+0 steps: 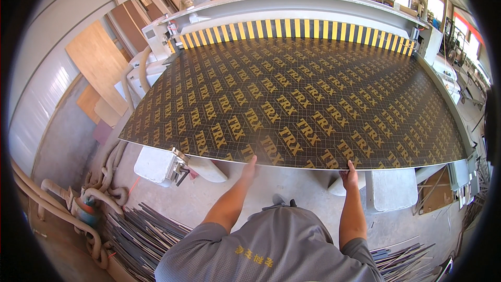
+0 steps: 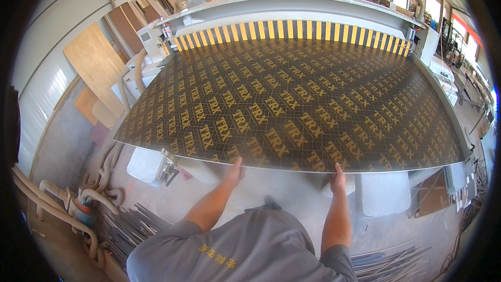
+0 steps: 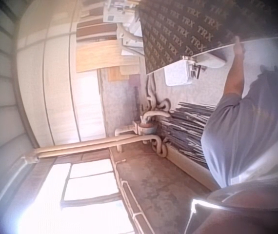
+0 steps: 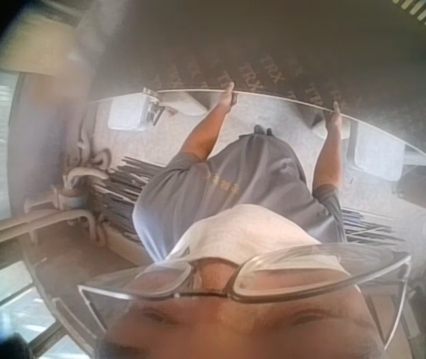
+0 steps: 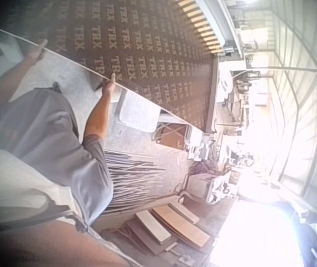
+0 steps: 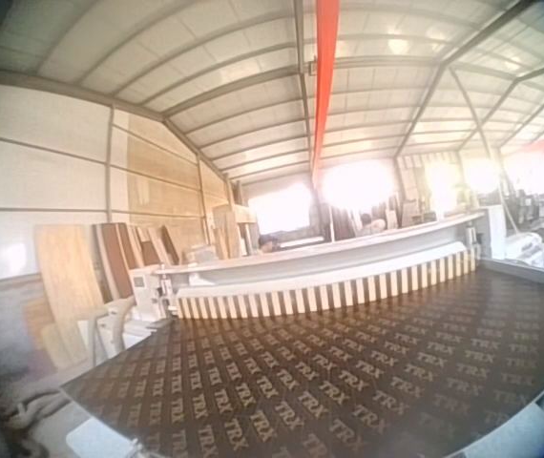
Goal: The person feeds a large plywood panel into an industrial edge-banding machine, aligns it by hand, and later removes a long trimmed waste strip from the side of the machine.
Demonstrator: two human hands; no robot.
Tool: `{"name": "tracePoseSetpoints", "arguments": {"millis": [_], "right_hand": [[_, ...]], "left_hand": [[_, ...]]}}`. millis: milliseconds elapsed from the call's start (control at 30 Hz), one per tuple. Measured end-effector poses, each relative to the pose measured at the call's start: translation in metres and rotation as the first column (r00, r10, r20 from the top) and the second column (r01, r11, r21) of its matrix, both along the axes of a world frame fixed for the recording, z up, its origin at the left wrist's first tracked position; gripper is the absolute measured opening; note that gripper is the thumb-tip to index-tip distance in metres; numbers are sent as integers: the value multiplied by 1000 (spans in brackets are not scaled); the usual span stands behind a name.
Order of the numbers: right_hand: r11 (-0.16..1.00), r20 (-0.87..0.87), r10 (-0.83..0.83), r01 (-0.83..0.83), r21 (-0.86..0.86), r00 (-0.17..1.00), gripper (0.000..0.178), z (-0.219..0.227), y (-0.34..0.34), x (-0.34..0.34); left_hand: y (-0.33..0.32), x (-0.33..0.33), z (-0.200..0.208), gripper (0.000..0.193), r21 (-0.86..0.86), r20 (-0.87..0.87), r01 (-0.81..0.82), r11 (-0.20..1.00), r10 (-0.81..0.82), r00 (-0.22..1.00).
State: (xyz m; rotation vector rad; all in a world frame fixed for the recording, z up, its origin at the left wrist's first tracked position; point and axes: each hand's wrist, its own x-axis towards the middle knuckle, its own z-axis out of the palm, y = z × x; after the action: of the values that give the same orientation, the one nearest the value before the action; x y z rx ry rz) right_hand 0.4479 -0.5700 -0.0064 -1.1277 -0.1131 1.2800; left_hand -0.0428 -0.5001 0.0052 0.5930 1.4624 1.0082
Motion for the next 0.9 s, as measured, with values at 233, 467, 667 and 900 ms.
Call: {"name": "tracePoseSetpoints", "arguments": {"millis": [233, 467, 667, 900], "right_hand": [[997, 2, 27, -27, 68, 1000, 25, -2, 0, 2], [996, 8, 53, -54, 76, 999, 28, 1, -1, 2], [996, -3, 34, -33, 85, 999, 28, 0, -1, 0], [1000, -14, 3, -2, 13, 1000, 24, 1, -1, 0]], "left_hand": [[2, -2, -5, 72, -19, 18, 18, 1000, -18, 1000], [1, -2, -3, 68, -71, -4, -8, 997, 7, 1000], [-1, 1, 0, 69, -44, 3, -34, 998, 34, 999], [2, 0, -2, 79, -28, -46, 13, 1000, -14, 999]]}}
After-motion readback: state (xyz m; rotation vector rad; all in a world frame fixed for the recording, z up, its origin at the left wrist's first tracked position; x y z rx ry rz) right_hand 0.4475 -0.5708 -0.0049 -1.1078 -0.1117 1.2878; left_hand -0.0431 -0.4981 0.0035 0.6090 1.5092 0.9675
